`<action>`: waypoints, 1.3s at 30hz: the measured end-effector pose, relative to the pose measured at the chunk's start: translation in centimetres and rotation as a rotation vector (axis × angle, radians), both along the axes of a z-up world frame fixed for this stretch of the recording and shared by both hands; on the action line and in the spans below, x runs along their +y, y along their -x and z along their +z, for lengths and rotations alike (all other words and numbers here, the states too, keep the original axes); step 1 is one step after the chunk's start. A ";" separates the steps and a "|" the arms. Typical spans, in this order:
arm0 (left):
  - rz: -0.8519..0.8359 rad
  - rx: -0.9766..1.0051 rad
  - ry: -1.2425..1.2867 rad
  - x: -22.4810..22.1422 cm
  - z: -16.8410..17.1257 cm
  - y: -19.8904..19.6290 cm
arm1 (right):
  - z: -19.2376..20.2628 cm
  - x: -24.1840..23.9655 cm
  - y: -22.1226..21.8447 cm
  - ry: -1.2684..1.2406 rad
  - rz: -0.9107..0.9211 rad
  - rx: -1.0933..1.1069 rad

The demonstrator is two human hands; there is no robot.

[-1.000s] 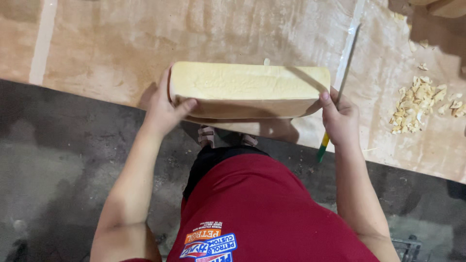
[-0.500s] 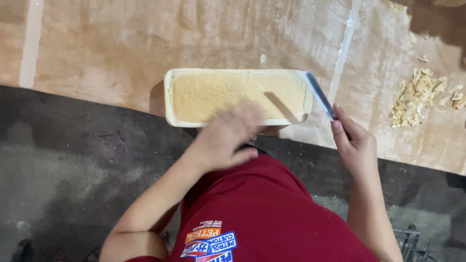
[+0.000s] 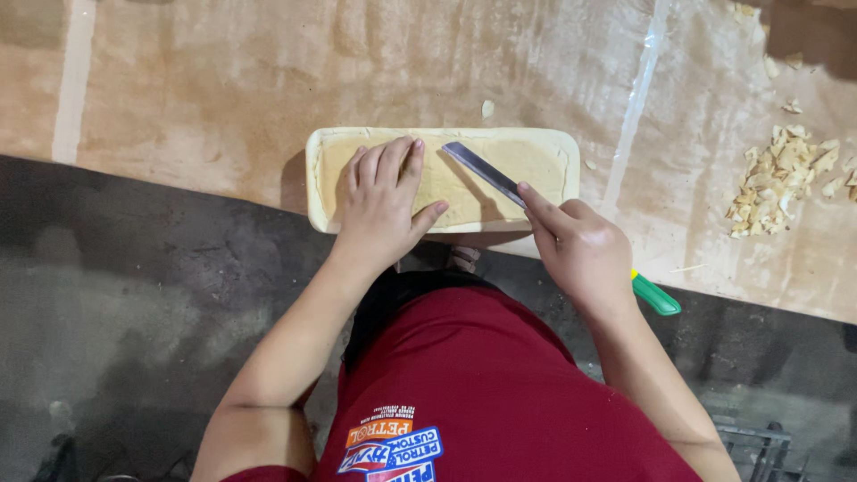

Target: The person uses a knife to scrape the dark or uneven crust off several loaves of bread on a wooden table.

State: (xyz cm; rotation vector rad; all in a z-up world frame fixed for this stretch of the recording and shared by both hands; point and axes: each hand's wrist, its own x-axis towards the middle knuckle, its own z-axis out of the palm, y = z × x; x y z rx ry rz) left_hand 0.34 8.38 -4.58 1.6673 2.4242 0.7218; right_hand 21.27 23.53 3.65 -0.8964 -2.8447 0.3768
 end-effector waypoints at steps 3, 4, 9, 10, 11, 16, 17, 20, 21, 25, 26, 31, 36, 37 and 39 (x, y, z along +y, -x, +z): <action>0.007 0.016 0.031 0.3 0.4 -0.2 | -0.2 -0.2 0.7 -0.021 0.016 -0.006; 0.024 0.009 0.036 0.4 0.5 -0.3 | -0.2 -0.3 0.8 -0.036 0.030 0.000; 0.037 -0.006 0.054 0.8 0.9 -0.4 | -0.2 -0.4 1.1 -0.063 0.042 -0.040; 0.040 -0.017 0.060 0.9 0.9 -0.5 | -0.2 -0.5 1.1 -0.068 0.035 -0.051; 0.038 -0.019 0.062 0.9 0.8 -0.5 | -0.2 -0.6 1.1 -0.072 0.028 -0.062; 0.069 -0.059 -0.064 0.8 -0.4 -0.4 | 0.3 -0.9 1.0 -0.065 0.042 -0.033; 0.070 -0.058 -0.064 0.5 -0.8 -0.2 | 0.7 -1.0 0.7 -0.050 0.057 -0.025; 0.230 -0.373 -0.071 -2.0 -0.8 0.2 | 2.5 -1.6 -1.1 0.063 0.065 -0.005; 0.155 -0.335 0.029 -3.5 -0.2 -0.2 | 2.6 -1.5 -1.3 0.062 0.067 -0.004; -0.041 -0.215 -0.031 -5.4 2.2 -2.1 | 2.0 -1.6 -1.7 0.034 0.058 -0.044; -0.040 -0.213 -0.033 -5.0 2.4 -2.3 | 1.8 -1.6 -1.7 0.001 0.068 -0.057; -0.028 -0.107 0.076 -3.4 2.1 -3.0 | 1.5 -1.8 -1.7 -0.035 0.072 -0.085; 0.028 -0.057 0.053 -2.2 1.0 -3.8 | 1.8 -2.2 -1.4 -0.068 0.085 -0.102; 0.046 -0.051 0.018 -2.3 0.7 -3.9 | 2.0 -2.4 -1.5 -0.048 0.088 -0.057; 0.111 -0.151 -0.043 -2.8 0.0 -3.8 | 2.6 -2.5 -1.7 -0.026 0.102 -0.004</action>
